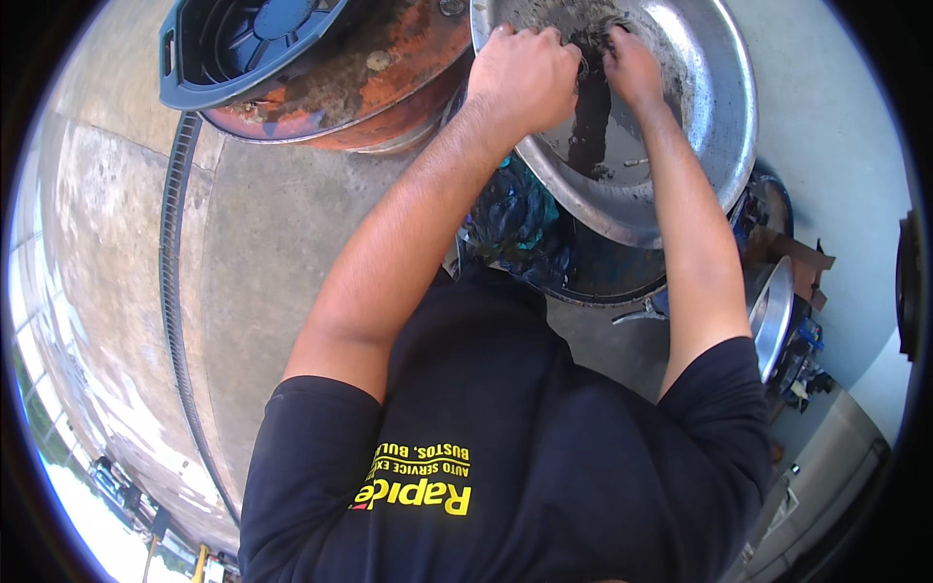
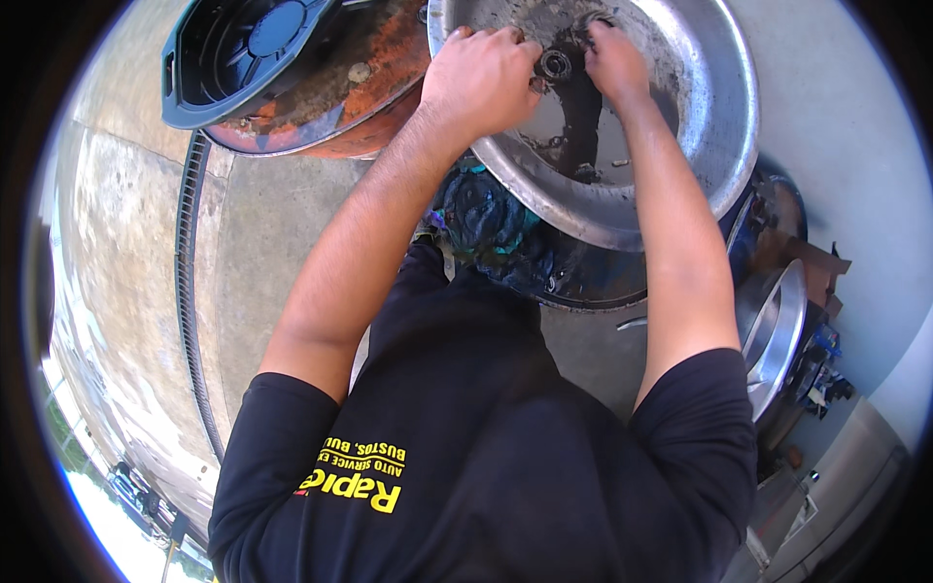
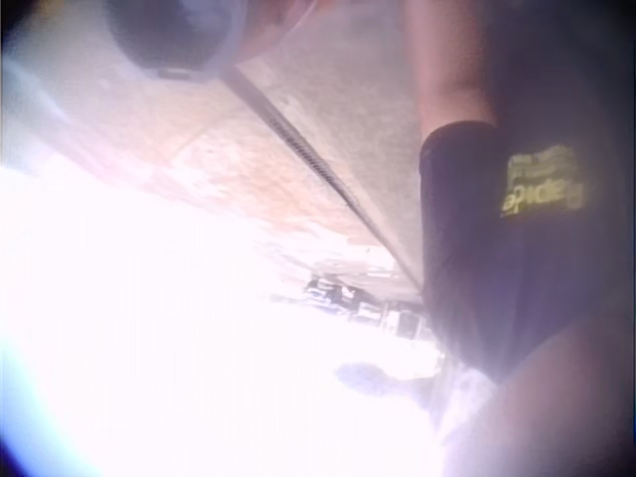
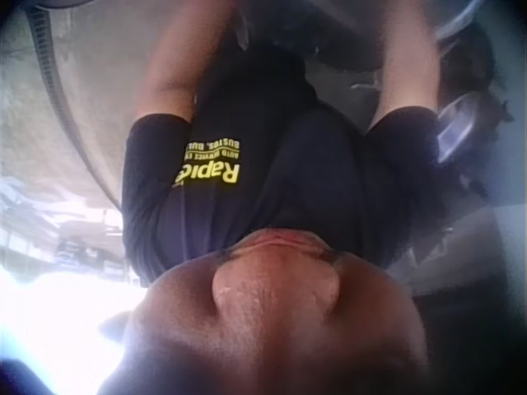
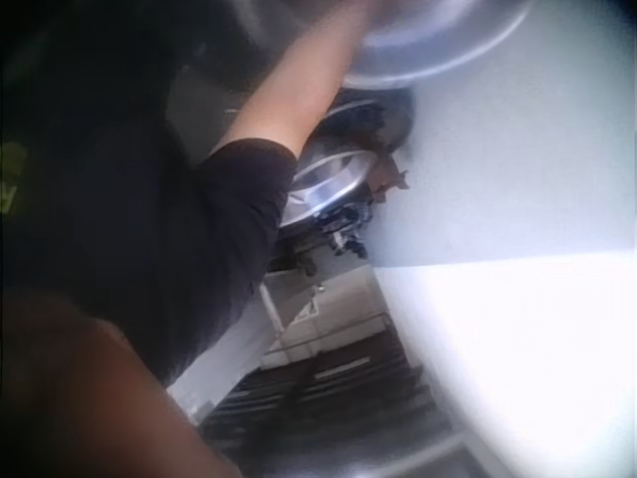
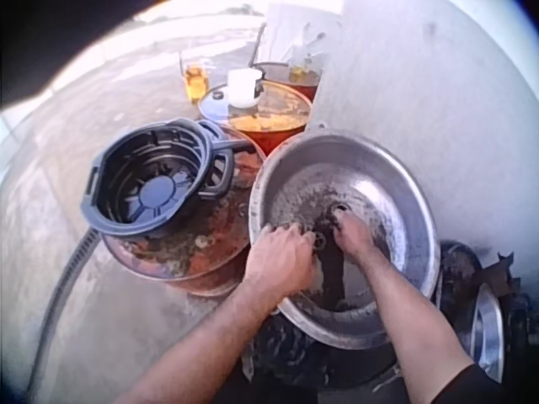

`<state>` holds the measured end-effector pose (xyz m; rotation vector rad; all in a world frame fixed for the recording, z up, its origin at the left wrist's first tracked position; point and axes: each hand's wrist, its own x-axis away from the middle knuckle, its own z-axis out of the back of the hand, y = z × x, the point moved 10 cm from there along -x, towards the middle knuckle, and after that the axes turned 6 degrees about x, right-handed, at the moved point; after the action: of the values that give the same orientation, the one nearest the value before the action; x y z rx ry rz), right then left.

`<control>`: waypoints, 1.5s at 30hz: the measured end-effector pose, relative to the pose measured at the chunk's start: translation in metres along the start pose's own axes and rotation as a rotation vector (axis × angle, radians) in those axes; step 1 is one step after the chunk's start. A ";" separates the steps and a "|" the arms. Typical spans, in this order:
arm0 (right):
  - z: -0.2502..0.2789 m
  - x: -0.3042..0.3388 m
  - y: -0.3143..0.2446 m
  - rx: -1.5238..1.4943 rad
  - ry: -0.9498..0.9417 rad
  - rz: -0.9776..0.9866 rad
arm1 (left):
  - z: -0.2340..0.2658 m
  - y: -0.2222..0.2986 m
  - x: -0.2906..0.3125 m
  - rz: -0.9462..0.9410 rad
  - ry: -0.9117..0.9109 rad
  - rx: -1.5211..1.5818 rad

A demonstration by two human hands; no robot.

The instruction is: The person scrubs small mechanical parts, including bearings and a metal ring, in a metal basin using a toothbrush and a cloth. The person repeatedly dips the parts into the basin, scrubs them, and inspects them by hand.

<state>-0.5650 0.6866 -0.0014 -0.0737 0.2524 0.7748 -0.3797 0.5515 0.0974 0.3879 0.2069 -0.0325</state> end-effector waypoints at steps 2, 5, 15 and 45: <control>-0.011 0.004 0.021 -0.213 -0.089 -0.168 | 0.001 0.001 -0.003 0.000 -0.016 -0.002; 0.010 0.020 0.037 -0.723 -0.039 -0.451 | -0.002 -0.002 -0.002 0.012 -0.034 0.008; 0.114 0.124 -0.021 -2.311 0.044 -0.381 | -0.032 0.038 -0.027 0.208 -0.177 1.332; 0.248 0.215 -0.034 -1.781 0.597 -0.535 | 0.036 0.143 0.024 0.141 -0.214 1.615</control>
<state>-0.3444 0.8483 0.1835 -1.9879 0.0197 0.2055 -0.3390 0.6708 0.1781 1.9959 -0.1106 -0.1001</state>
